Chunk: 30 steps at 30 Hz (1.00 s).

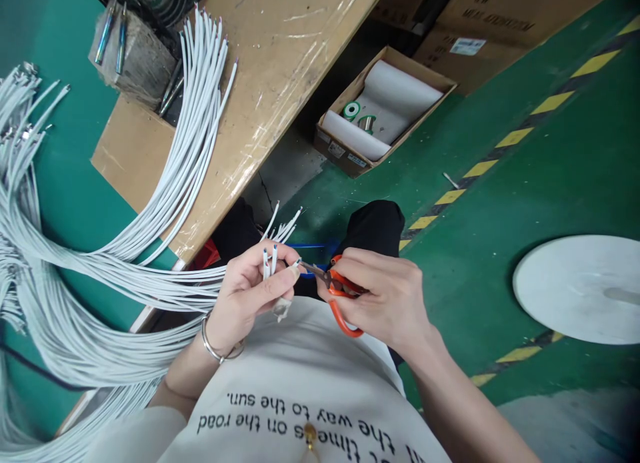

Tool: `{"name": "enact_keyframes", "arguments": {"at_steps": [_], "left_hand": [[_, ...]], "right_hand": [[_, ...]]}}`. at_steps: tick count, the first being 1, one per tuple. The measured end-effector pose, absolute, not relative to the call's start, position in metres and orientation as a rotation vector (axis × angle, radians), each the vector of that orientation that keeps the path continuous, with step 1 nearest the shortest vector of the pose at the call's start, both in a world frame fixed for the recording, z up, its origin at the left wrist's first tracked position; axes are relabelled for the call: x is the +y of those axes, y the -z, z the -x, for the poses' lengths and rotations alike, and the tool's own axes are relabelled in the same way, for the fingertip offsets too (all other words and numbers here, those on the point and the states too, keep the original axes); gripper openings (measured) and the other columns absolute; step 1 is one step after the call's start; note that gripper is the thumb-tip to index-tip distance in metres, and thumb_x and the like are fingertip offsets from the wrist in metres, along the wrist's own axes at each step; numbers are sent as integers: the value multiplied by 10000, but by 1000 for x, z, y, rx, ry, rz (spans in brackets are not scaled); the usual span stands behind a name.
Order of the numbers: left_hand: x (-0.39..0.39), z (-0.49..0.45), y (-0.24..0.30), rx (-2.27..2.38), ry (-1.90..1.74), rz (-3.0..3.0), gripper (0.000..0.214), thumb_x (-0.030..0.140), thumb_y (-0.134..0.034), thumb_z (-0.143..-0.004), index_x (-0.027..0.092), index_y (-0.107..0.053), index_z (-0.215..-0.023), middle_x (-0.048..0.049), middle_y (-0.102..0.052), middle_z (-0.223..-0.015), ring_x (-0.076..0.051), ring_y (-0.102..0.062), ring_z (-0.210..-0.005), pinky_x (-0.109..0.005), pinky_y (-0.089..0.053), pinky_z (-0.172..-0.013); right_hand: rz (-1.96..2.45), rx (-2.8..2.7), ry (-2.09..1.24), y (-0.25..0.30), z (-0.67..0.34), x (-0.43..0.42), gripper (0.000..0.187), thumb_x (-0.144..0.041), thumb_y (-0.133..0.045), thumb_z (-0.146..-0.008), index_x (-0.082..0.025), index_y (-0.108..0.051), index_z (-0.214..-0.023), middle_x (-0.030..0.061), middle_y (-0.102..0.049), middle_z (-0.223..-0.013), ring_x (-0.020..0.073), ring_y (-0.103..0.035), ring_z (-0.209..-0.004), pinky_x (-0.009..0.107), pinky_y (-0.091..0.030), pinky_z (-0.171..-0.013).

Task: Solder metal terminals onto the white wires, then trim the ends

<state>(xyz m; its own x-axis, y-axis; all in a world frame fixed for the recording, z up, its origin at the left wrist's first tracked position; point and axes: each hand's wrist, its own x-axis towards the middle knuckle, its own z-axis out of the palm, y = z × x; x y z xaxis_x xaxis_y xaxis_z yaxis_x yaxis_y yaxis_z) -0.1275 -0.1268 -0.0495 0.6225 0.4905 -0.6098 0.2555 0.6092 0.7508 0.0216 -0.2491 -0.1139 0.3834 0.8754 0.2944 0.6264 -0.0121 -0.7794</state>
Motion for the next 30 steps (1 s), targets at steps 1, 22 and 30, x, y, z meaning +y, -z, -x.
{"name": "enact_keyframes", "arguments": {"at_steps": [1, 22, 30], "left_hand": [[-127, 128, 49, 923, -156, -938, 214, 360, -844, -891, 194, -739, -974, 29, -625, -633, -15, -370, -456, -115, -191, -386], [-124, 128, 49, 973, -113, -895, 238, 367, -848, -865, 175, -763, -976, -3, -672, -644, -34, -369, -446, -154, -150, -387], [-126, 124, 47, 1001, -151, -950, 241, 368, -865, -846, 175, -774, -959, -22, -700, -723, -47, -429, -483, -157, -198, -391]], "right_hand": [[1723, -1329, -339, 114, -22, -249, 392, -62, -601, -834, -217, -352, -575, -50, -351, -584, 92, -281, -532, 276, -238, -478], [1723, -1349, -250, 119, -22, -248, 425, -116, -619, -877, -208, -378, -539, -55, -355, -554, 83, -288, -500, 260, -239, -459], [1708, -1121, -224, 119, -5, -242, 376, -50, -658, -762, -196, -411, -519, -62, -373, -509, 71, -312, -473, 259, -204, -444]]}}
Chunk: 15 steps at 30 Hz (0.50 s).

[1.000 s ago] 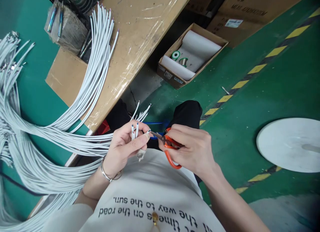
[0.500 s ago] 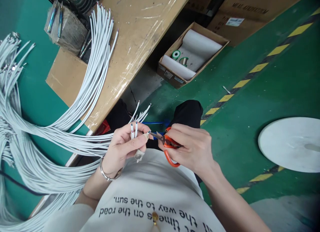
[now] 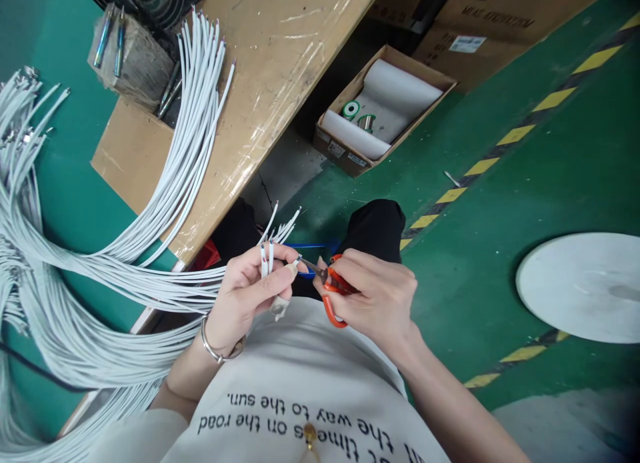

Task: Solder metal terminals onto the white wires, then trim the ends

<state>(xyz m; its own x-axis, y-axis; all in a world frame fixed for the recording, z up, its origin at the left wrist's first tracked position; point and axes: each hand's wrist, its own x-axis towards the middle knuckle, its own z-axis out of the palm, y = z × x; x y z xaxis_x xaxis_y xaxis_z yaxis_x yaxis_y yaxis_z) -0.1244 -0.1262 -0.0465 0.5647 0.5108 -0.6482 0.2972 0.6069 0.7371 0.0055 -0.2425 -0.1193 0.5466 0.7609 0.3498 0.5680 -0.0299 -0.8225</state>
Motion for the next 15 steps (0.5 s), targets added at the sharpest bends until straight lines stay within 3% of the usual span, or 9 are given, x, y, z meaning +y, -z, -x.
{"name": "enact_keyframes", "arguments": {"at_steps": [3, 8, 11, 15], "left_hand": [[-128, 126, 46, 1019, -168, -994, 251, 385, -861, -845, 171, -785, -951, -18, -676, -695, -66, -459, -502, -169, -234, -399], [-129, 135, 54, 1044, -97, -967, 235, 377, -862, -844, 163, -797, -914, -36, -696, -710, -57, -435, -502, -172, -205, -410], [-129, 136, 57, 1049, -138, -956, 230, 380, -854, -859, 169, -803, -934, -24, -675, -676, -49, -405, -497, -168, -179, -412], [-126, 131, 52, 1018, -133, -936, 227, 377, -853, -865, 168, -806, -941, -19, -661, -665, -52, -427, -508, -160, -165, -405]], "right_hand": [[1670, -950, -247, 121, -6, -238, 372, -69, -668, -779, -202, -433, -523, -62, -385, -500, 69, -316, -441, 261, -207, -427], [1603, -496, -140, 125, -47, -248, 458, -55, -509, -908, -251, -387, -512, -59, -314, -443, 105, -310, -394, 292, -247, -416], [1643, -351, -268, 129, -59, -259, 447, -92, -656, -897, -240, -518, -498, -42, -420, -449, 115, -388, -417, 316, -293, -457], [1659, -338, -412, 134, -48, -261, 466, -195, -742, -900, -222, -543, -479, -31, -484, -441, 112, -415, -405, 307, -313, -444]]}}
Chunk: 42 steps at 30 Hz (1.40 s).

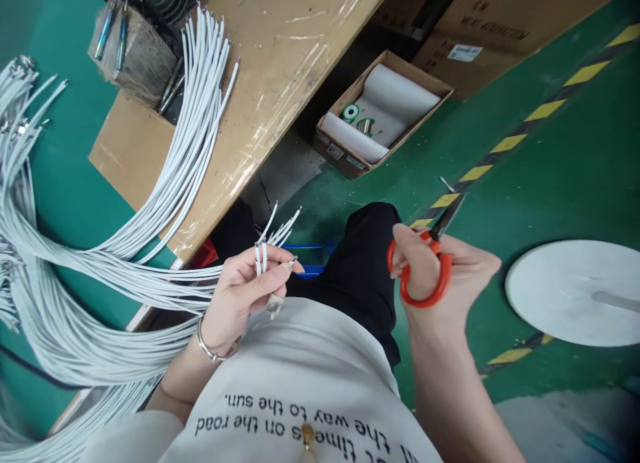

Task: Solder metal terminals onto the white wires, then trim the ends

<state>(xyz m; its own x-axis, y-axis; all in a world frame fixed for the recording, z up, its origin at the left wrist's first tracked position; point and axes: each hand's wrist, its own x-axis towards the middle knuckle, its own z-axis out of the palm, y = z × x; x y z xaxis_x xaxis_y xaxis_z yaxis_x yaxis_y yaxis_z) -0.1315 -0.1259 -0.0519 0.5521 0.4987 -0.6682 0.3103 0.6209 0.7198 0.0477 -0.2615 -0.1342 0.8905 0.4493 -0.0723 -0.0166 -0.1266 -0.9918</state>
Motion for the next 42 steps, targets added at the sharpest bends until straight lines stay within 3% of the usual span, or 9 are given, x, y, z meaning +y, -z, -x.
{"name": "enact_keyframes", "arguments": {"at_steps": [5, 15, 21, 30, 33, 35, 37, 40, 42], "left_hand": [[-124, 127, 47, 1005, -162, -900, 227, 358, -858, -852, 159, -783, -931, 2, -635, -631, -37, -368, -460, -154, -142, -382], [-124, 128, 48, 1014, -147, -930, 259, 379, -874, -827, 168, -773, -936, -21, -669, -716, -53, -440, -489, -152, -175, -371], [-126, 131, 49, 1000, -115, -967, 232, 382, -867, -849, 186, -783, -938, -11, -633, -681, -73, -505, -563, -133, -228, -406], [-127, 129, 51, 982, -150, -1013, 240, 370, -878, -837, 163, -789, -918, 8, -609, -662, -46, -416, -491, -153, -215, -386], [-128, 130, 55, 954, -189, -1080, 174, 342, -835, -888, 174, -803, -921, -8, -701, -733, -31, -426, -447, -168, -293, -393], [-130, 131, 59, 929, -221, -1205, 139, 323, -772, -949, 197, -826, -973, -24, -760, -801, -54, -525, -487, -198, -441, -486], [-131, 132, 63, 911, -284, -1410, 155, 286, -721, -991, 225, -842, -1064, -47, -799, -912, -115, -677, -687, -257, -564, -715], [-132, 134, 67, 903, -470, -1740, 197, 221, -715, -988, 236, -842, -1137, -82, -800, -1119, -205, -699, -1097, -332, -529, -1019], [-132, 134, 68, 921, -526, -1767, 169, 219, -712, -988, 228, -848, -1089, -75, -797, -1055, -197, -706, -1049, -316, -547, -972]], "right_hand": [[1669, -461, -503, 127, -39, -255, 410, -263, -786, -881, -217, -594, -521, -20, -518, -490, 121, -428, -456, 303, -315, -461], [1651, -974, -555, 120, -29, -252, 416, -174, -728, -908, -199, -447, -602, -52, -388, -582, 81, -284, -512, 284, -208, -458], [1636, -1034, -547, 121, -27, -254, 417, -131, -706, -901, -204, -412, -615, -61, -357, -597, 79, -279, -527, 281, -201, -466], [1652, -1043, -539, 122, -28, -255, 415, -118, -714, -886, -201, -406, -620, -64, -371, -608, 72, -279, -526, 268, -211, -462], [1674, -1021, -534, 122, -30, -256, 439, -143, -724, -896, -199, -397, -609, -62, -372, -599, 71, -288, -521, 267, -222, -464], [1691, -1011, -515, 122, -32, -257, 451, -167, -734, -909, -197, -403, -603, -60, -364, -591, 73, -281, -522, 272, -217, -465], [1705, -999, -486, 121, -35, -259, 450, -186, -741, -920, -197, -421, -603, -56, -365, -585, 77, -276, -522, 280, -213, -464], [1720, -968, -457, 120, -39, -261, 448, -194, -757, -917, -202, -433, -607, -48, -388, -583, 84, -294, -522, 287, -231, -469], [1725, -951, -444, 120, -42, -262, 453, -194, -769, -907, -205, -427, -609, -48, -395, -581, 88, -301, -528, 289, -242, -477]]}}
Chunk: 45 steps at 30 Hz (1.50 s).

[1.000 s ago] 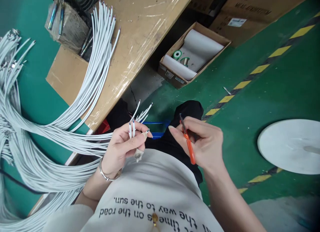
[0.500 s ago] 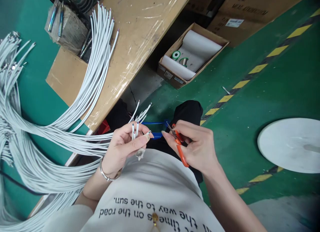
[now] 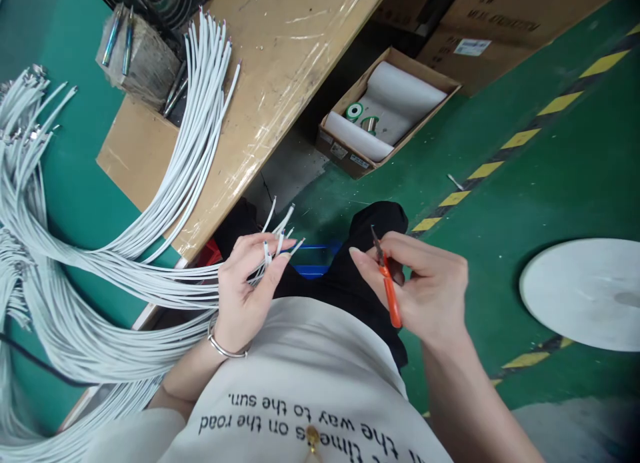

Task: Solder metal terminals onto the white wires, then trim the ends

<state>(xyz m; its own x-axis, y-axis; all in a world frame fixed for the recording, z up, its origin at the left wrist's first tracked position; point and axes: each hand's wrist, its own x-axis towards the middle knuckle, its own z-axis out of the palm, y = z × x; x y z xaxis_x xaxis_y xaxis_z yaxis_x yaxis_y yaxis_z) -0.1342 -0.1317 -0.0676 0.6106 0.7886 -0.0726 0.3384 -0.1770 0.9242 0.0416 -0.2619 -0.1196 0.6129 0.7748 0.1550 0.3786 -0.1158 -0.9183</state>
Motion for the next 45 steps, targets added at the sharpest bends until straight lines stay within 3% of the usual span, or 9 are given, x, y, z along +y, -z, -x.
{"name": "enact_keyframes", "arguments": {"at_steps": [4, 7, 10, 16, 20, 30, 35, 42, 45], "left_hand": [[-130, 134, 66, 932, -354, -1368, 201, 331, -683, -1017, 203, -838, -1035, -8, -706, -757, -69, -575, -507, -214, -462, -515], [-130, 135, 64, 922, -305, -1212, 218, 367, -699, -1007, 206, -833, -1067, -1, -673, -748, -20, -414, -426, -191, -273, -406], [-131, 136, 62, 898, -219, -1207, 206, 364, -701, -1009, 211, -837, -1035, 9, -632, -708, -12, -327, -446, -195, -185, -406], [-136, 140, 62, 887, -115, -1226, 237, 380, -692, -1016, 184, -824, -1000, 12, -583, -704, -21, -310, -488, -202, -187, -427], [-137, 139, 61, 849, -125, -1294, 251, 372, -655, -1037, 165, -773, -956, 11, -592, -678, -47, -419, -503, -206, -287, -463], [-139, 133, 61, 848, -191, -1196, 219, 361, -714, -997, 170, -708, -891, 9, -609, -705, -87, -496, -596, -220, -392, -553], [-139, 134, 61, 844, -187, -1208, 168, 319, -735, -986, 163, -774, -934, 22, -609, -675, -74, -501, -573, -216, -414, -568], [-138, 128, 58, 928, -242, -1238, 189, 326, -797, -932, 158, -758, -854, 11, -658, -648, -87, -560, -560, -220, -455, -578], [-138, 127, 58, 933, -252, -1266, 185, 315, -800, -926, 159, -750, -839, 5, -668, -649, -94, -566, -567, -217, -453, -566]], "right_hand": [[1727, -908, -455, 118, -42, -263, 455, -194, -779, -890, -198, -431, -599, -50, -408, -579, 90, -299, -543, 290, -242, -487], [1661, -805, -570, 114, -37, -260, 330, -190, -791, -878, -196, -585, -621, -41, -484, -599, 91, -361, -547, 287, -273, -492], [1503, -653, -755, 108, -29, -252, 59, -209, -825, -854, -246, -805, -814, -30, -566, -665, 97, -426, -561, 277, -311, -488], [1240, -476, -1007, 102, -14, -232, 148, -221, -883, -793, -317, -873, -905, -23, -632, -696, 103, -517, -593, 266, -399, -525], [1102, -382, -1051, 104, -10, -226, 156, -178, -859, -797, -322, -866, -856, -13, -721, -774, 112, -607, -619, 263, -459, -536], [1098, -344, -981, 114, -1, -225, 124, -166, -841, -784, -287, -844, -755, -18, -691, -636, 135, -546, -607, 299, -431, -568], [1046, -144, -798, 111, -24, -222, 374, -245, -798, -763, -229, -561, -474, -50, -432, -451, 109, -426, -467, 316, -357, -509], [1304, -272, -796, 104, -22, -235, 45, -227, -830, -802, -270, -843, -792, -19, -615, -575, 126, -507, -531, 309, -416, -526], [1320, -397, -868, 101, -11, -236, 136, -214, -921, -725, -288, -848, -813, -25, -649, -620, 120, -532, -545, 291, -443, -506]]}}
